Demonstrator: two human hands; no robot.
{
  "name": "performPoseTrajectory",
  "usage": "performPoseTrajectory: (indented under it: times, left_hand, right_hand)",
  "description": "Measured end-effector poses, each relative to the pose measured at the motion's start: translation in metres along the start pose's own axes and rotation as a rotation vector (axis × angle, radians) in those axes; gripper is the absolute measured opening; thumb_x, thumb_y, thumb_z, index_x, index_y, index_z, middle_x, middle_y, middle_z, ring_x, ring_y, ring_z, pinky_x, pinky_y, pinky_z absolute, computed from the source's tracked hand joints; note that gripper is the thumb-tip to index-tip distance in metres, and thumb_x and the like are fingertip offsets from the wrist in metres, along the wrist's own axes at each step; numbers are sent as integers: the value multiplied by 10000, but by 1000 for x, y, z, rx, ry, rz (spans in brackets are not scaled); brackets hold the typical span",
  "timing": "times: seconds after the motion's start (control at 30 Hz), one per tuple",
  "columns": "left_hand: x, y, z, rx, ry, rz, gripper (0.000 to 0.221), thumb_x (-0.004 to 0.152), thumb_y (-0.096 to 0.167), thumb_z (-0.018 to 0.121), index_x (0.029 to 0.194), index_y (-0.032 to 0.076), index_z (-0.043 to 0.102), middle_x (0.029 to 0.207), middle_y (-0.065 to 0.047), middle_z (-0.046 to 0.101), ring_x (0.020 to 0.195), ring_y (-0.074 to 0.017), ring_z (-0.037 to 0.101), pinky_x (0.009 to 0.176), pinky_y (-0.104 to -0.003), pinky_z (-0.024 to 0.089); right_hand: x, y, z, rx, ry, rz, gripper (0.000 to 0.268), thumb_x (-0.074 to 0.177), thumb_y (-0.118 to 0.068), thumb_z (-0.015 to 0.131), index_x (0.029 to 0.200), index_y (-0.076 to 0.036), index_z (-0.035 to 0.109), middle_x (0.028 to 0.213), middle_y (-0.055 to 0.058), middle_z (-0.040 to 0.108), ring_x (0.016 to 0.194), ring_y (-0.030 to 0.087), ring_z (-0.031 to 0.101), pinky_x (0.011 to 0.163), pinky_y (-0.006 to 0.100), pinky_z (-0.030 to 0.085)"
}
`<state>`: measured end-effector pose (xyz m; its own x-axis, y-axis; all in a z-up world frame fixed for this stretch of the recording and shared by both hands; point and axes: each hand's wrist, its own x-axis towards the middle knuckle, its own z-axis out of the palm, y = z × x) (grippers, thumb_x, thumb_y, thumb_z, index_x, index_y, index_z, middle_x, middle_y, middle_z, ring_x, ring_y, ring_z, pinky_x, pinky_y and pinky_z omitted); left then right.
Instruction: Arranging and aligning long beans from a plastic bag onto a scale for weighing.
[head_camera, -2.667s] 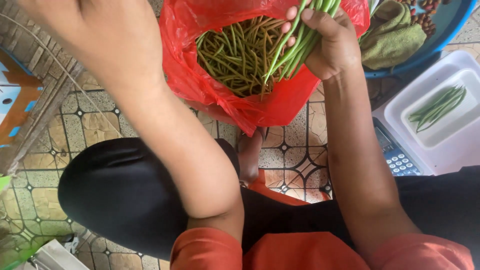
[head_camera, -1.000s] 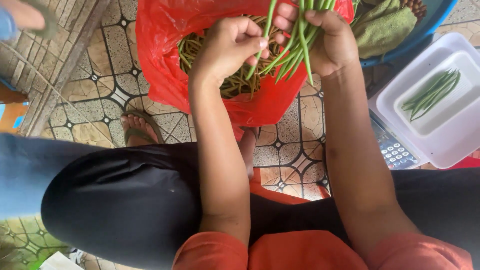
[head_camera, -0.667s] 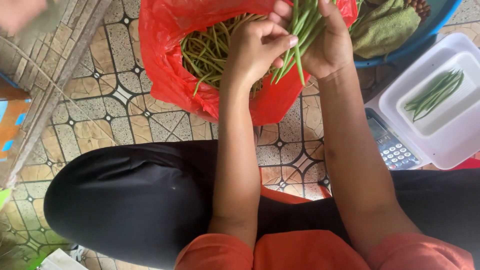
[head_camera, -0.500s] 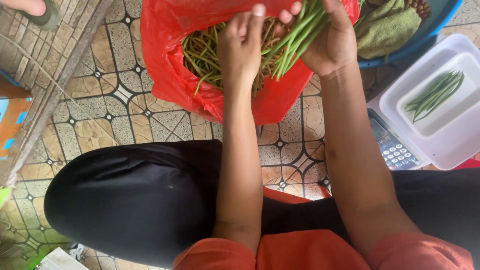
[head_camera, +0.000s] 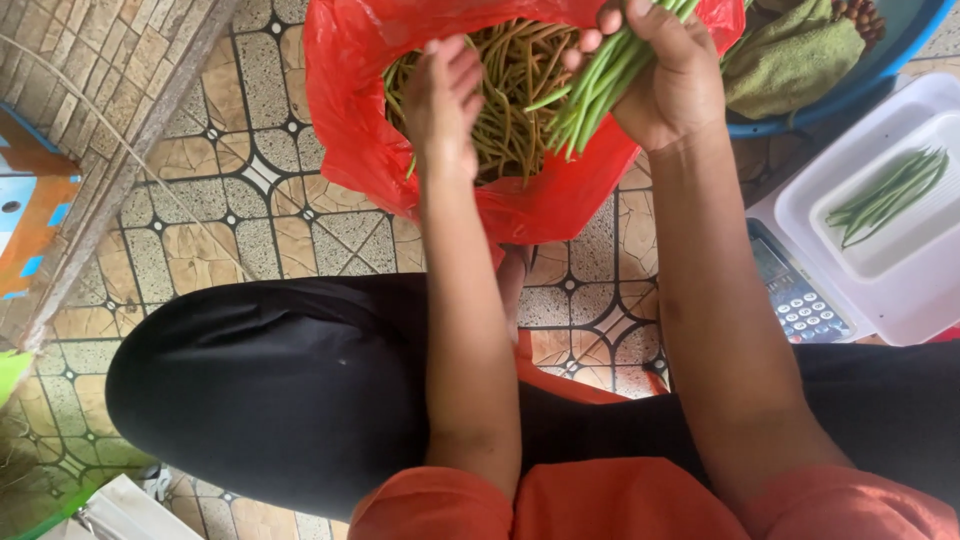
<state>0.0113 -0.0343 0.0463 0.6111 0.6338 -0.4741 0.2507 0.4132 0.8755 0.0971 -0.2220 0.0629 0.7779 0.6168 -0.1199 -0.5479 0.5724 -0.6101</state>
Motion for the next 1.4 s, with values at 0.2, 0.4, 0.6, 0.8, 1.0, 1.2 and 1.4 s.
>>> performPoseTrajectory:
  times: [0.2, 0.4, 0.6, 0.8, 1.0, 1.2, 1.4]
  left_hand:
    - [82, -112, -49, 813, 206, 256, 277, 907, 90, 601, 1122, 195, 741, 1178, -130, 686, 926, -322, 752, 757, -435, 598]
    - [54, -132, -17, 1020, 343, 76, 1213, 821, 587, 821, 1618, 94, 51, 1582, -259, 299, 1415, -474, 331, 1036, -612, 407]
    - [46, -98, 1, 697, 176, 81, 1219, 782, 100, 857, 1617, 36, -29, 1425, -239, 583, 1019, -337, 762, 813, -428, 693]
    - [32, -116, 20, 967, 270, 34, 1453, 655, 542, 969, 1632, 173, -41, 1536, -244, 386, 1352, -449, 413, 956, -621, 442]
    - [31, -93, 12, 848, 155, 36, 1198, 803, 108, 862, 1632, 112, -2, 1416, -265, 561, 1250, -435, 596, 879, -559, 602]
    - [46, -69, -5, 397, 23, -40, 686, 832, 45, 707, 1462, 228, 506, 1328, -69, 711, 1212, -315, 689, 994, -465, 577]
    - [14, -16, -4, 239, -148, 3, 519, 845, 71, 783, 1317, 29, 573, 830, -79, 735, 528, -108, 548, 439, -257, 450]
  right_hand:
    - [9, 4, -17, -57, 226, -85, 170, 956, -202, 729, 920, -52, 657, 858, 74, 699, 706, 194, 670, 606, 319, 560]
    - [7, 4, -16, -69, 241, -81, 147, 966, -195, 717, 942, -65, 653, 877, 74, 686, 705, 198, 661, 598, 316, 547]
    - [8, 8, -19, -91, 218, -103, 155, 952, -198, 736, 933, -65, 659, 866, 69, 696, 688, 196, 667, 590, 323, 561]
    - [8, 7, -17, -49, 293, -56, 74, 949, -126, 680, 938, -70, 633, 862, 78, 673, 682, 204, 643, 576, 316, 533]
    - [6, 2, -22, -43, 302, -68, 52, 936, -116, 662, 912, -89, 624, 856, 71, 646, 700, 207, 607, 583, 310, 495]
    - [8, 1, -14, -57, 354, -87, 90, 891, -102, 739, 866, -72, 659, 822, 70, 654, 666, 180, 624, 572, 295, 488]
    - [13, 2, -18, -46, 326, -95, 95, 923, -143, 730, 958, -63, 692, 800, 71, 685, 679, 188, 661, 589, 294, 524]
